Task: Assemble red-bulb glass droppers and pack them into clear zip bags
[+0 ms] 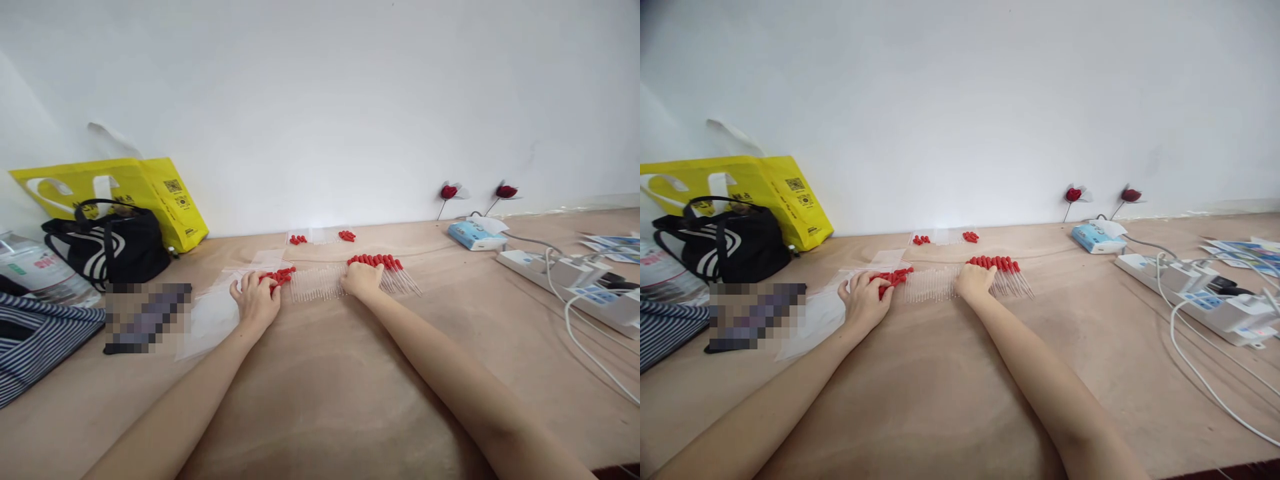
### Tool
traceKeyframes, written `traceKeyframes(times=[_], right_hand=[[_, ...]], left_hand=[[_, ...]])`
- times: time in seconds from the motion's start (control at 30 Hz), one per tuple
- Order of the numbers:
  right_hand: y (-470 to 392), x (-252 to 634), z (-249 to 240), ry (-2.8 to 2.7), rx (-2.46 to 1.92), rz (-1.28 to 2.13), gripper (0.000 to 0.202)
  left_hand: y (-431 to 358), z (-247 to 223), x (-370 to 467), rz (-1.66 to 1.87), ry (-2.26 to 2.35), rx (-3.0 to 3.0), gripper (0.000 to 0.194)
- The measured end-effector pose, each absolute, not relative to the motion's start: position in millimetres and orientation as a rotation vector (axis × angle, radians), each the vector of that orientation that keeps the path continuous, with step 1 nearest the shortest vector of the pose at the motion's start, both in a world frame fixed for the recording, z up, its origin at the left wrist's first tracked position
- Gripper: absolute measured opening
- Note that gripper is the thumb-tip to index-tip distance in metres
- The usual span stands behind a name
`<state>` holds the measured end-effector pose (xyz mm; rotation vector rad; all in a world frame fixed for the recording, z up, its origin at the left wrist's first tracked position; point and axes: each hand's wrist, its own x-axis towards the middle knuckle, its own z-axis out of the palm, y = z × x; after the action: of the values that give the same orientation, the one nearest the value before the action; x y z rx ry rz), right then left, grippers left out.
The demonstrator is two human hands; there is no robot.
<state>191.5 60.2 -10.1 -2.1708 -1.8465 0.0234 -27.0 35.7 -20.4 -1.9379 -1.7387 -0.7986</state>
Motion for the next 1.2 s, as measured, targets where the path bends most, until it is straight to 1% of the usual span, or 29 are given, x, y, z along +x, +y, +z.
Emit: traceKeyframes(times=[0.13, 0.27, 0.43, 0.5, 0.57, 0.63, 0.73, 0.83, 0.97, 1.2], right_hand=[[62, 190, -10, -1.836, -2.177, 0.063, 0.022], [60, 191, -8, -1.846, -2.145, 0.071, 0.022], [46, 203, -4, -1.912, -2.015, 0.019, 0.025], [35, 213, -8, -1.993, -1.849, -0.001, 0.024], [21, 226, -15, -2.126, -1.485, -0.02, 0.021], [6, 240, -24, -2.23, -1.178, -0.052, 0.02], [-10, 253, -34, -2.306, -0.953, -0.139, 0.022], [-18, 255, -36, -2.341, -0.891, -0.196, 0.025], [-20, 249, -34, -2.346, -0.949, -0.181, 0.023], [-22, 240, -38, -2.282, -0.943, -0.183, 0.019]], left_hand=[[20, -14, -17, -0.955, -1.628, -1.988, 0.01], [-4, -10, 1, -1.096, -1.372, -2.346, 0.008], [-17, -15, 14, -0.963, -1.202, -2.699, 0.007], [-17, -17, 14, -0.926, -1.22, -2.722, 0.006], [-17, -19, 13, -0.904, -1.233, -2.745, 0.008], [-16, -20, 14, -0.883, -1.202, -2.774, 0.015], [-16, -22, 17, -0.824, -1.143, -2.787, 0.025], [-15, -25, 22, -0.756, -1.162, -2.766, 0.024], [-14, -25, 28, -0.76, -1.265, -2.697, 0.014], [-18, -22, 30, -0.84, -1.287, -2.69, 0.012]])
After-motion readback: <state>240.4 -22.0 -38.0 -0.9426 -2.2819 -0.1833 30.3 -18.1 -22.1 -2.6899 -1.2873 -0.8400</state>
